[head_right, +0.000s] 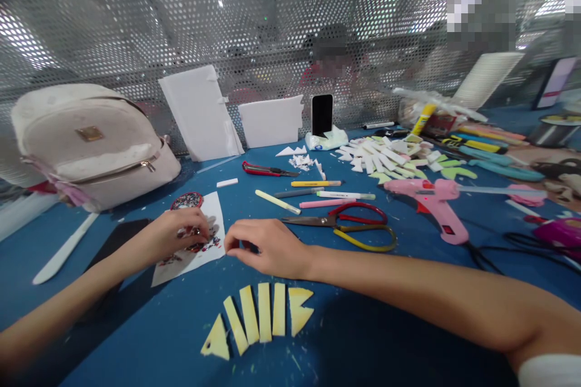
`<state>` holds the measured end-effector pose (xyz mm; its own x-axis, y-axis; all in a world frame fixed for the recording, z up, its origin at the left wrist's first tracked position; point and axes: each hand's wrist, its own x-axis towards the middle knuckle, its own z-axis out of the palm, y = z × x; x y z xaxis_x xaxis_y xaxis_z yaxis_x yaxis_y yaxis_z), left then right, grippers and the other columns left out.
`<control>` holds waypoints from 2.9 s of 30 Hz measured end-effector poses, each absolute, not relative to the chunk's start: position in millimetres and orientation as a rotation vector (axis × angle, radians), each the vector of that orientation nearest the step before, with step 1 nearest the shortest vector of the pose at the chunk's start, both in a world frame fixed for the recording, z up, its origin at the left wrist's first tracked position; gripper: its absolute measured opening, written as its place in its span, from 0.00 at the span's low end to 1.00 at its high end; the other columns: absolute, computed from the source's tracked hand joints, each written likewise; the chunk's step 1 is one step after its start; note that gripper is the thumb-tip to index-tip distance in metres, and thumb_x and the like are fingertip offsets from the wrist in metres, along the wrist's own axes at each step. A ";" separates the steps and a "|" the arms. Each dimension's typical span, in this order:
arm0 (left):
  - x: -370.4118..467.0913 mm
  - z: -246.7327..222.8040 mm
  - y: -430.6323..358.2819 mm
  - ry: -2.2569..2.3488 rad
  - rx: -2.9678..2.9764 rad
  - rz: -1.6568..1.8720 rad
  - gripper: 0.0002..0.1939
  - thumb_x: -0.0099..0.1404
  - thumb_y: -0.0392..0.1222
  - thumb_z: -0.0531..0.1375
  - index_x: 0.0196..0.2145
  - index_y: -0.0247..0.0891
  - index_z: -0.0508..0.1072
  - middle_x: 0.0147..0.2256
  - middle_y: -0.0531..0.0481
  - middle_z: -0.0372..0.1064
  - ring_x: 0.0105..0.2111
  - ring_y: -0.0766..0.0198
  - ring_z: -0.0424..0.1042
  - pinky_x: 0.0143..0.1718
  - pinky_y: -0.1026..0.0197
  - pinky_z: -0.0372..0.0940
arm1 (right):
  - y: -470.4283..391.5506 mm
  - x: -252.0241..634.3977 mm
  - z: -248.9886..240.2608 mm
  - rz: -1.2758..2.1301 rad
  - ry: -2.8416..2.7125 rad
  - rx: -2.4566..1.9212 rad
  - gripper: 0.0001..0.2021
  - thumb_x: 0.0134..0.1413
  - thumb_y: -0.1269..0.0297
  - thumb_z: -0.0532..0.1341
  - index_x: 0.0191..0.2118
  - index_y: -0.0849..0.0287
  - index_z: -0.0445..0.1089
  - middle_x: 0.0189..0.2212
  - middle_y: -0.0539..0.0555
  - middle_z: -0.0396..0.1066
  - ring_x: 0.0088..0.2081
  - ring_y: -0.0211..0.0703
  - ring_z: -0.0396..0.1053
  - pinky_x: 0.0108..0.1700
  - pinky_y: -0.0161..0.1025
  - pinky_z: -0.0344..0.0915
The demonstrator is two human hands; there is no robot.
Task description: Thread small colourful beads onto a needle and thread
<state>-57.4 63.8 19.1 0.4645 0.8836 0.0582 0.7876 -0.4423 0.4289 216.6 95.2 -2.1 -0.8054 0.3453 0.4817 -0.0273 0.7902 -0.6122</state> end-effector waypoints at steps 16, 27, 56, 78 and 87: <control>-31.6 28.1 33.6 1.483 2.169 0.800 0.06 0.64 0.35 0.59 0.29 0.39 0.72 0.28 0.53 0.74 0.29 0.64 0.71 0.34 0.64 0.65 | 92.3 216.6 1.0 0.859 -2.352 -0.325 0.03 0.66 0.70 0.60 0.39 0.59 0.71 0.36 0.51 0.73 0.31 0.35 0.65 0.34 0.32 0.61; 0.8 2.7 -7.3 1.384 1.713 1.149 0.06 0.64 0.34 0.63 0.38 0.43 0.74 0.33 0.54 0.72 0.32 0.67 0.74 0.37 0.67 0.71 | 89.5 219.6 3.4 0.936 -2.230 -0.374 0.02 0.62 0.71 0.60 0.37 0.60 0.69 0.32 0.49 0.70 0.27 0.32 0.61 0.30 0.31 0.59; -5.4 -0.9 -4.9 1.400 1.525 1.190 0.07 0.64 0.38 0.64 0.41 0.42 0.74 0.32 0.51 0.73 0.32 0.63 0.74 0.37 0.62 0.74 | 91.5 220.6 2.1 0.960 -2.211 -0.398 0.02 0.62 0.71 0.59 0.37 0.59 0.69 0.32 0.50 0.70 0.28 0.32 0.62 0.30 0.32 0.60; -4.3 0.4 -4.3 1.366 1.514 1.192 0.07 0.64 0.39 0.65 0.40 0.41 0.74 0.31 0.51 0.72 0.32 0.63 0.74 0.37 0.62 0.74 | 92.3 219.7 2.1 0.934 -2.231 -0.419 0.02 0.62 0.71 0.59 0.37 0.59 0.68 0.32 0.50 0.71 0.27 0.32 0.62 0.29 0.31 0.60; -3.7 0.0 -3.5 1.330 1.477 1.216 0.07 0.64 0.36 0.64 0.41 0.43 0.75 0.32 0.52 0.72 0.32 0.65 0.74 0.37 0.63 0.73 | 91.9 220.0 0.7 0.971 -2.224 -0.441 0.02 0.61 0.72 0.60 0.36 0.59 0.69 0.31 0.49 0.70 0.27 0.32 0.61 0.29 0.31 0.59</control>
